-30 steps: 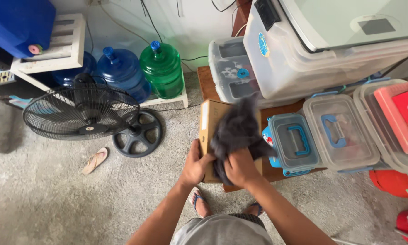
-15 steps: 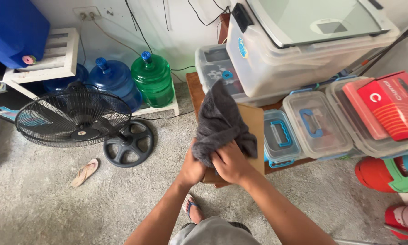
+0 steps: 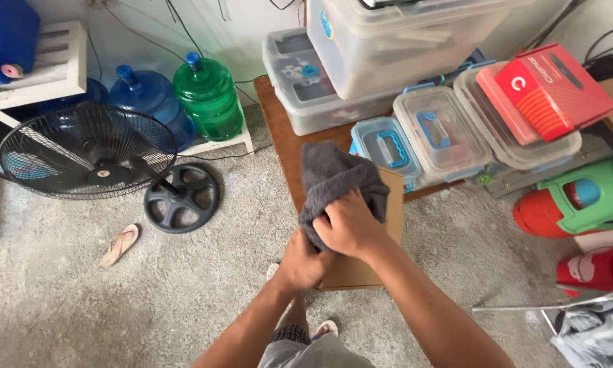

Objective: The person washes a cloth in a sink and then uses it to wipe down several plastic storage bins and boxes.

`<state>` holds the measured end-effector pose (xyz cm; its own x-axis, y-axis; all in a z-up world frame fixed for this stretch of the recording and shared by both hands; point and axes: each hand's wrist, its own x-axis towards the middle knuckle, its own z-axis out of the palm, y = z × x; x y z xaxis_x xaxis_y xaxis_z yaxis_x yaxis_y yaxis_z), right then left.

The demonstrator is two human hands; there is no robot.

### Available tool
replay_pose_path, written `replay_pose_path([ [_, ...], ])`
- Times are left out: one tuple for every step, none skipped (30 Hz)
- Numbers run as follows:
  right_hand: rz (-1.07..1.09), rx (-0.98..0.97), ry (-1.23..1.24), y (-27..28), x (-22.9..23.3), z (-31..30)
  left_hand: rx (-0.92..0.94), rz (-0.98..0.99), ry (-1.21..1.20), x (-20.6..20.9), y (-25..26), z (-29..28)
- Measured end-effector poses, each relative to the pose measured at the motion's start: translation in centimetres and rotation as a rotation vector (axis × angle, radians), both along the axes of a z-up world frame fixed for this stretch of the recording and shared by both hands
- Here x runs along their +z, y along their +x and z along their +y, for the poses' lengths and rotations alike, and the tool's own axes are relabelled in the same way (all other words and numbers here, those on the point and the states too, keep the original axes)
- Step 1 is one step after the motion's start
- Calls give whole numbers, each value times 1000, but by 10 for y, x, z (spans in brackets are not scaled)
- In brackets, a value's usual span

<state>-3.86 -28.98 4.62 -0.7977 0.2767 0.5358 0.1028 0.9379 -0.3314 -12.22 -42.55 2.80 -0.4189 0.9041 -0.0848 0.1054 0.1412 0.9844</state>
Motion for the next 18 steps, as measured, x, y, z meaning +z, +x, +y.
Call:
replay_pose_path([
  [5,-4,2,5,7,-6,-5,87,32,0,3,-7],
  [-129,-66,-29,9,13,-11,-9,92,34,-1,8,-12],
  [-266,-125,-61,13,18,-14,-13,134,-102,-1,15,-15],
  [-262,-126,-59,14,22,-13,-17,176,-239,-1,21,-18],
  [-396,-192,17,13,26,-8,-16,178,-233,-1,26,-21],
  [-529,-260,93,12,30,-3,-12,174,-169,0,31,-25],
  [-529,-259,96,10,32,-1,-7,168,-110,1,36,-29],
  [-544,-296,101,7,33,0,-6,167,-107,2,38,-30],
  [-557,-332,104,6,35,-2,20,121,-103,2,38,-30],
  [-556,-331,104,7,34,-9,46,76,-98,1,38,-31],
  [-525,-238,91,8,33,-19,45,76,-95,0,38,-32],
  [-494,-145,78,11,33,-28,52,86,-104,-1,36,-33],
  [-492,-142,78,17,32,-37,61,96,-116,-2,35,-35],
  [-281,-43,-25,25,32,-46,64,97,-116,-3,36,-38],
  [-68,57,-132,29,32,-51,58,104,-60,-3,36,-42],
  [-66,65,-134,31,34,-49,52,111,-4,-3,37,-46],
  [34,56,-70,32,37,-45,57,112,-10,-2,39,-50],
  [135,47,-6,33,38,-40,50,156,67,0,42,-53],
])
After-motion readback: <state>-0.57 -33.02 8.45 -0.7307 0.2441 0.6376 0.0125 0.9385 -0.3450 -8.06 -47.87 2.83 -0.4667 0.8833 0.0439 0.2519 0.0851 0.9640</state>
